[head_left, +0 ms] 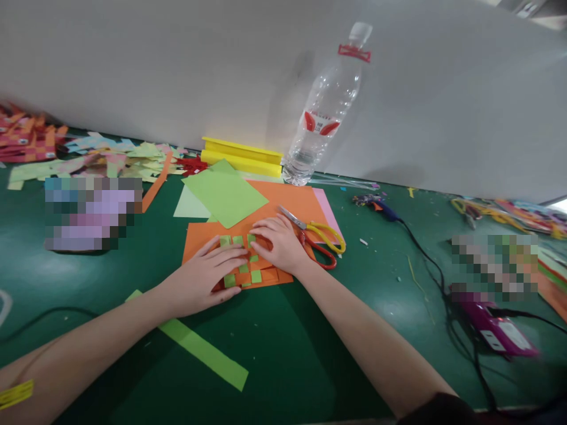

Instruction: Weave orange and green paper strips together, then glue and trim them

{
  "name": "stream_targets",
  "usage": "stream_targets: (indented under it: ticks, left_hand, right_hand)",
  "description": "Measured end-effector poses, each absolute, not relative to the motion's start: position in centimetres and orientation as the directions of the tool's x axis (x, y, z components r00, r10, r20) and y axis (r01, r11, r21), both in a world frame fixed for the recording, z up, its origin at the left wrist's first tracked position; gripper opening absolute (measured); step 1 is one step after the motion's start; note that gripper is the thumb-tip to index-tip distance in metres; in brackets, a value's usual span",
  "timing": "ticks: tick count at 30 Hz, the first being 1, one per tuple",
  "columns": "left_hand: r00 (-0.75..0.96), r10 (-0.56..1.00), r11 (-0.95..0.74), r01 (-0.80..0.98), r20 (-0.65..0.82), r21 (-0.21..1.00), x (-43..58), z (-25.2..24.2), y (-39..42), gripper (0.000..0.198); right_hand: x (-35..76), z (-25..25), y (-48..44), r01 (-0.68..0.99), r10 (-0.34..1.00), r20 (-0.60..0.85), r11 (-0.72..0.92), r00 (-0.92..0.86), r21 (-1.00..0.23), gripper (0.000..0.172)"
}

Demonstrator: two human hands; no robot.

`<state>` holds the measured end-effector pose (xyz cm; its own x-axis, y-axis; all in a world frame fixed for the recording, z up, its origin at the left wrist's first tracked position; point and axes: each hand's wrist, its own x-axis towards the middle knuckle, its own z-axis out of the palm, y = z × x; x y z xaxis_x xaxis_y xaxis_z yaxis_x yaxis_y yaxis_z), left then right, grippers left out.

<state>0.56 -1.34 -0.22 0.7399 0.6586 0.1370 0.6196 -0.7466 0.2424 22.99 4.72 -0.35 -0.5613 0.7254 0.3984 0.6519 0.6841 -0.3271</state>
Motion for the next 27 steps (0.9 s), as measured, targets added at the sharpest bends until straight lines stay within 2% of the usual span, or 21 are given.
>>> stream_targets:
  ticks: [4, 14, 22, 27]
  left_hand:
    - [0.736, 0.661, -0.743, 0.616, 0.147, 0.261, 0.57, -0.20, -1.37, 0.047]
    - [0.746, 0.649, -0.753, 0.602, 0.149, 0.267, 0.56, -0.12, -1.32, 0.049]
    - [0.745, 0.653, -0.748, 0.607, 0.135, 0.267, 0.56, -0.16, -1.34, 0.049]
    - [0.747, 0.650, -0.752, 0.603, 0.141, 0.266, 0.54, -0.28, -1.29, 0.049]
  right_hand:
    - [22.99, -0.29, 4.73, 0.626, 0.713, 0.409, 0.698, -0.569, -0.348, 0.014]
    - [23.18, -0.75, 5.10, 0.668, 0.768, 0.452, 0.629, -0.454, -0.398, 0.020]
    - [23.12, -0.88, 5.17, 0.599, 0.704, 0.471, 0.705, -0.531, -0.380, 0.021]
    - [23.02, -0.53, 4.97, 0.568, 0.703, 0.478, 0.709, -0.527, -0.418, 0.016]
